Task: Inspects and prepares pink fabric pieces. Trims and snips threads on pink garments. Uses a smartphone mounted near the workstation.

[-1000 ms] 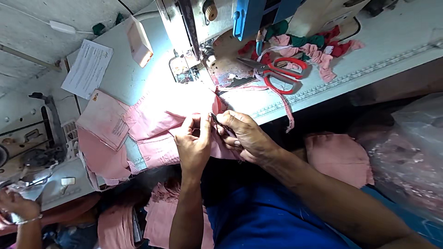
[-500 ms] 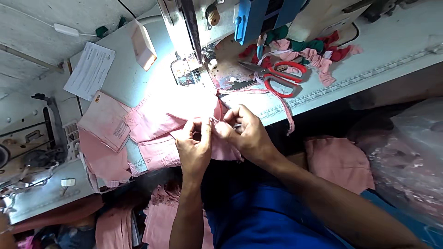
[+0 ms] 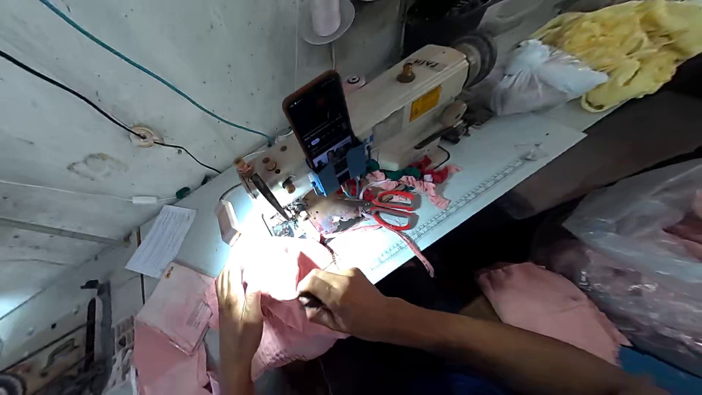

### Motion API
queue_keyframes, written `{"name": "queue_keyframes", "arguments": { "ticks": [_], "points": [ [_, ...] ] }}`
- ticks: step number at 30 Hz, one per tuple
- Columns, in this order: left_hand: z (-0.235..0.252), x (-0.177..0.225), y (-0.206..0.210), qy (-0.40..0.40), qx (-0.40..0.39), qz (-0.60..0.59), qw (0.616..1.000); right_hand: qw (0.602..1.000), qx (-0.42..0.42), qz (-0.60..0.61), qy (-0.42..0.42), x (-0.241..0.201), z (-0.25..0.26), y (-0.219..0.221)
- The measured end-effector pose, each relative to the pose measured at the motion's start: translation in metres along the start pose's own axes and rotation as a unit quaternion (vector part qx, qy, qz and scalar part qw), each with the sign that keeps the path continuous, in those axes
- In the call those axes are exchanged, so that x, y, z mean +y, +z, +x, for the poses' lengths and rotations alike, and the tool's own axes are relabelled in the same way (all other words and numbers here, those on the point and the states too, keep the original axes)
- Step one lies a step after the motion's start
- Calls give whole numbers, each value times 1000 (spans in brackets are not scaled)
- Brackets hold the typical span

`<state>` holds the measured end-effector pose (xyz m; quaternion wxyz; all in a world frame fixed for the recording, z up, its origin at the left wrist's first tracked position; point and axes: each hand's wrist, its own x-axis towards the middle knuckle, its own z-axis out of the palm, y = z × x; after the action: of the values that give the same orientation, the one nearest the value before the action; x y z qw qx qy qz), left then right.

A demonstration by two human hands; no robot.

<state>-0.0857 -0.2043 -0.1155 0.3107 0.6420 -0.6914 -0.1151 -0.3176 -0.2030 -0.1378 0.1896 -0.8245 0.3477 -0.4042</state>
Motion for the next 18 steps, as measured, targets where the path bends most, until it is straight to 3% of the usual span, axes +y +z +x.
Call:
{"name": "queue_keyframes", "arguments": {
  "ticks": [2, 5, 7, 9, 13, 16, 18],
  "points": [
    [5, -1, -16, 45, -74, 4, 996, 996, 18, 2, -87, -6, 9, -6],
    [-2, 9, -40, -12, -156, -146, 977, 984, 48, 17, -170, -16, 23, -17],
    [-4, -2, -49, 38, -234, -369, 899, 980, 53, 28, -190, -23, 28, -23],
    [-5, -10, -56, 128, -254, -451, 846, 979, 47, 26, -199, -31, 28, -25],
    [-22, 8, -87, 165, -245, -398, 869, 980, -19, 40, -194, -50, 17, -33],
    [-37, 20, -118, 150, -315, -337, 874, 976, -72, 61, -194, -64, 8, -48],
    [-44, 31, -143, 145, -361, -226, 893, 970, -121, 92, -188, -75, -3, -62]
  ]
}}
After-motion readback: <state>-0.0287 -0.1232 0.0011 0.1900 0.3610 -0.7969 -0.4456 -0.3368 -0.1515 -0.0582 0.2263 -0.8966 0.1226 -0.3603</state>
